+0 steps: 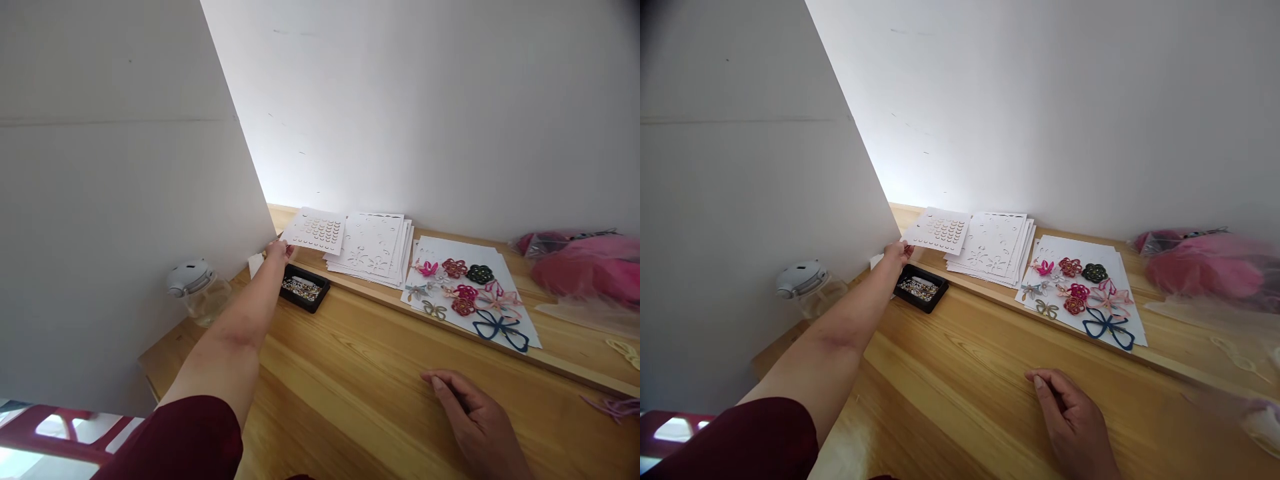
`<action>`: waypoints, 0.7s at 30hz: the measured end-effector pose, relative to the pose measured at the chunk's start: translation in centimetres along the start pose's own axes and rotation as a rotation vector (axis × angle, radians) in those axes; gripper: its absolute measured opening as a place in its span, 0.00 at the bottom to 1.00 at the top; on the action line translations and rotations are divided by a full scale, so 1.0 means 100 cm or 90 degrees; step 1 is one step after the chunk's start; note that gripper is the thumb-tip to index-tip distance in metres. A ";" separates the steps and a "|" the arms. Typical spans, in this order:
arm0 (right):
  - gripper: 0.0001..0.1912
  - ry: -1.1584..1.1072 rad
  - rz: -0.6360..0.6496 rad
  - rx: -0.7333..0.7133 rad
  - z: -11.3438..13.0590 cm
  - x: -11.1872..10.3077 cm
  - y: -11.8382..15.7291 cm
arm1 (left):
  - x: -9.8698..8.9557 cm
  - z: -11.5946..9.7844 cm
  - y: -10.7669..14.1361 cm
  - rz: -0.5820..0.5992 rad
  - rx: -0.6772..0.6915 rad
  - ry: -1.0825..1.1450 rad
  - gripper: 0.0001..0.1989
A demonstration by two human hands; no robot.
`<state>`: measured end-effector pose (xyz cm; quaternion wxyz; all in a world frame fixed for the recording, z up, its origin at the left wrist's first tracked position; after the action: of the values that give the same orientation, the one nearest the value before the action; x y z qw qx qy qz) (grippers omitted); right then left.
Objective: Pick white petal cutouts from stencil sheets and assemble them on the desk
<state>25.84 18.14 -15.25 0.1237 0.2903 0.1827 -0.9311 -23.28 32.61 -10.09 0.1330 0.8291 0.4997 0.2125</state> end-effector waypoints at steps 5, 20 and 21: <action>0.16 0.000 0.008 0.009 -0.002 0.001 0.001 | -0.019 -0.003 -0.013 -0.064 0.017 -0.017 0.16; 0.15 0.020 0.004 0.008 0.000 -0.001 -0.001 | -0.044 -0.010 -0.025 -0.117 0.074 -0.245 0.17; 0.15 0.017 0.004 0.008 -0.001 0.000 -0.001 | -0.043 -0.010 -0.025 -0.113 0.082 -0.274 0.17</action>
<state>25.87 18.24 -15.30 0.1227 0.3040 0.1776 -0.9279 -27.45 29.98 -11.21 0.2017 0.8150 0.5431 -0.0138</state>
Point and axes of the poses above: each hand's wrist, its own y-axis away from the middle knuckle, its own x-axis out of the palm, z = x × y, the point moved 3 cm from there along -y, towards the middle knuckle, and after that the axes turned 8 degrees about -x, right-handed, at the moved point
